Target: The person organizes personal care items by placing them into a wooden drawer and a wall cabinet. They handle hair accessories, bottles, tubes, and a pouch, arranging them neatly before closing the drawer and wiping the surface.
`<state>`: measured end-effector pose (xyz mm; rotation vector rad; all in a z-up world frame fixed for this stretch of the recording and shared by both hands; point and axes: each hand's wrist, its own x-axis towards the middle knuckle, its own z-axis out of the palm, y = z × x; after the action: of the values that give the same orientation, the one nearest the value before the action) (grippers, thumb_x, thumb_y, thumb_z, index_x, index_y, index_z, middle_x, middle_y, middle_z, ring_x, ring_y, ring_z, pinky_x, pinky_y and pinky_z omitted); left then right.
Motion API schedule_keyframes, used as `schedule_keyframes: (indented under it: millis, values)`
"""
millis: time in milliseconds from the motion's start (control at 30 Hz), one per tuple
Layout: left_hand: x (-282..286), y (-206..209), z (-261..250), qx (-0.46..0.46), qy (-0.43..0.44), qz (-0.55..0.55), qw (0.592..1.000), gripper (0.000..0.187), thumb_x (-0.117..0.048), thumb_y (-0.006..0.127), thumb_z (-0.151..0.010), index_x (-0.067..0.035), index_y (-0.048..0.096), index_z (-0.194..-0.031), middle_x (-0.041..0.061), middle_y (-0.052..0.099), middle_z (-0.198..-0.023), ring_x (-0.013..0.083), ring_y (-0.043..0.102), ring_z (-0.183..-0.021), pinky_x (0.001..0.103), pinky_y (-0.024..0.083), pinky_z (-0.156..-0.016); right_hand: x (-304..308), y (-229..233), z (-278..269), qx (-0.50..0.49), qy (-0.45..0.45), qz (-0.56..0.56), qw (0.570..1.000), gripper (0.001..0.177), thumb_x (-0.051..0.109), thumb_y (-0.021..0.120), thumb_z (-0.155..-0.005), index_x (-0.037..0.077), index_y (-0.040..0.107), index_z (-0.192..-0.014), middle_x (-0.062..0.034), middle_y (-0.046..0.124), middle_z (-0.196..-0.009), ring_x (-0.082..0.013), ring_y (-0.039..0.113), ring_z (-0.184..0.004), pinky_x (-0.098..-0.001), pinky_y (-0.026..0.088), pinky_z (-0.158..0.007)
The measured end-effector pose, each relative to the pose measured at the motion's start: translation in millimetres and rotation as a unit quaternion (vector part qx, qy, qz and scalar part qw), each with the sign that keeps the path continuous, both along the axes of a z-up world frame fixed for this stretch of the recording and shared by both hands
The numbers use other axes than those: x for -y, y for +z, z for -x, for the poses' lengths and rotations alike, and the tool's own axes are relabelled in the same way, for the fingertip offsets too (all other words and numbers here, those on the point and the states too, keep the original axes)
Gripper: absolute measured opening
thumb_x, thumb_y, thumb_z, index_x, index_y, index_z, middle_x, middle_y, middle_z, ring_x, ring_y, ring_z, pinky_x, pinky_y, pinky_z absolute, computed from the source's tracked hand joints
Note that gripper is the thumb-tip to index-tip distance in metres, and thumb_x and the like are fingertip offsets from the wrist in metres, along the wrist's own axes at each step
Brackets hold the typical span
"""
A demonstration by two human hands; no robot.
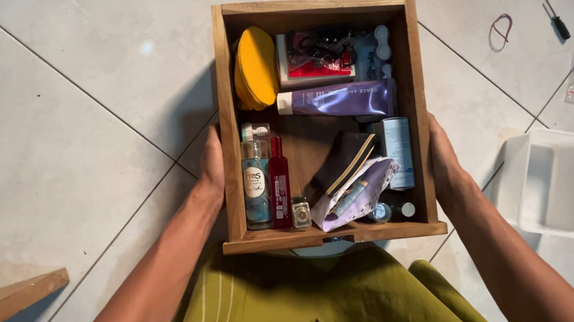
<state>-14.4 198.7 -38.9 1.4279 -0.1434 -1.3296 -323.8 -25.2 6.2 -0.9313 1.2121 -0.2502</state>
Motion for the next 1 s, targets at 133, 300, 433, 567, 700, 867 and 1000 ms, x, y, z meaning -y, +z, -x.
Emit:
schedule_keyframes:
  millis: [133,300,433,567,700,867,1000]
  values:
    - [-3,-6,-1,0.044,-0.035,0.027,0.998,0.083,-0.069,0.011,-0.095,-0.011,0.067,-0.114,0.010,0.076,-0.100,0.0178,0.075,-0.093,0.043,0.063,-0.083,-1,6,-7,-0.007,0.023,0.031,0.999,0.064,0.056,0.030,-0.099,0.004,0.054,-0.127,-0.0128,0.065,-0.100,-0.0176,0.070,-0.081,-0.0338,0.061,-0.064]
    - [-2,-6,2,-0.029,-0.016,0.134,0.990,0.083,-0.078,0.023,-0.099,-0.006,0.063,-0.115,0.008,0.069,-0.092,0.0196,0.067,-0.083,0.042,0.060,-0.069,-5,8,-8,0.054,0.018,0.043,0.997,0.068,0.060,0.036,-0.104,0.002,0.053,-0.134,-0.0120,0.062,-0.106,-0.0178,0.066,-0.085,-0.0337,0.059,-0.068]
    - [-5,6,4,-0.117,0.015,0.219,0.969,0.075,-0.073,0.036,-0.099,-0.009,0.057,-0.132,0.006,0.066,-0.107,0.0147,0.065,-0.097,0.034,0.060,-0.079,-12,9,-12,-0.011,0.007,0.038,0.999,0.073,0.066,0.029,-0.099,0.009,0.050,-0.139,-0.0154,0.061,-0.111,-0.0213,0.068,-0.092,-0.0371,0.060,-0.072]
    - [-6,25,-1,-0.043,0.037,0.186,0.981,0.067,-0.069,0.040,-0.097,-0.015,0.052,-0.135,0.003,0.062,-0.105,0.0127,0.066,-0.095,0.033,0.061,-0.076,-15,16,-16,0.046,0.019,0.035,0.998,0.081,0.072,0.028,-0.094,0.012,0.041,-0.146,-0.0167,0.058,-0.122,-0.0233,0.066,-0.109,-0.0389,0.062,-0.082]
    - [-2,44,-7,-0.062,0.060,0.219,0.972,0.060,-0.065,0.045,-0.101,-0.012,0.054,-0.128,0.003,0.062,-0.106,0.0122,0.065,-0.096,0.033,0.060,-0.078,-12,23,-22,0.018,0.027,0.044,0.999,0.089,0.077,0.027,-0.090,0.012,0.040,-0.150,-0.0185,0.055,-0.130,-0.0265,0.061,-0.119,-0.0407,0.060,-0.087]
    - [-18,87,-6,-0.097,0.095,0.157,0.978,0.061,-0.068,0.047,-0.101,-0.010,0.057,-0.117,0.003,0.063,-0.097,0.0129,0.064,-0.085,0.032,0.058,-0.068,-15,61,-23,0.040,0.024,-0.014,0.999,0.102,0.084,0.031,-0.088,0.005,0.041,-0.152,-0.0269,0.050,-0.137,-0.0375,0.055,-0.127,-0.0503,0.055,-0.096]
    - [-22,154,-10,-0.087,0.113,0.112,0.983,0.065,-0.072,0.046,-0.099,-0.009,0.058,-0.111,0.004,0.063,-0.093,0.0137,0.064,-0.081,0.032,0.057,-0.065,-5,123,-36,-0.023,0.024,-0.022,0.999,0.105,0.087,0.029,-0.080,0.013,0.034,-0.154,-0.0226,0.047,-0.144,-0.0359,0.051,-0.132,-0.0512,0.054,-0.099]
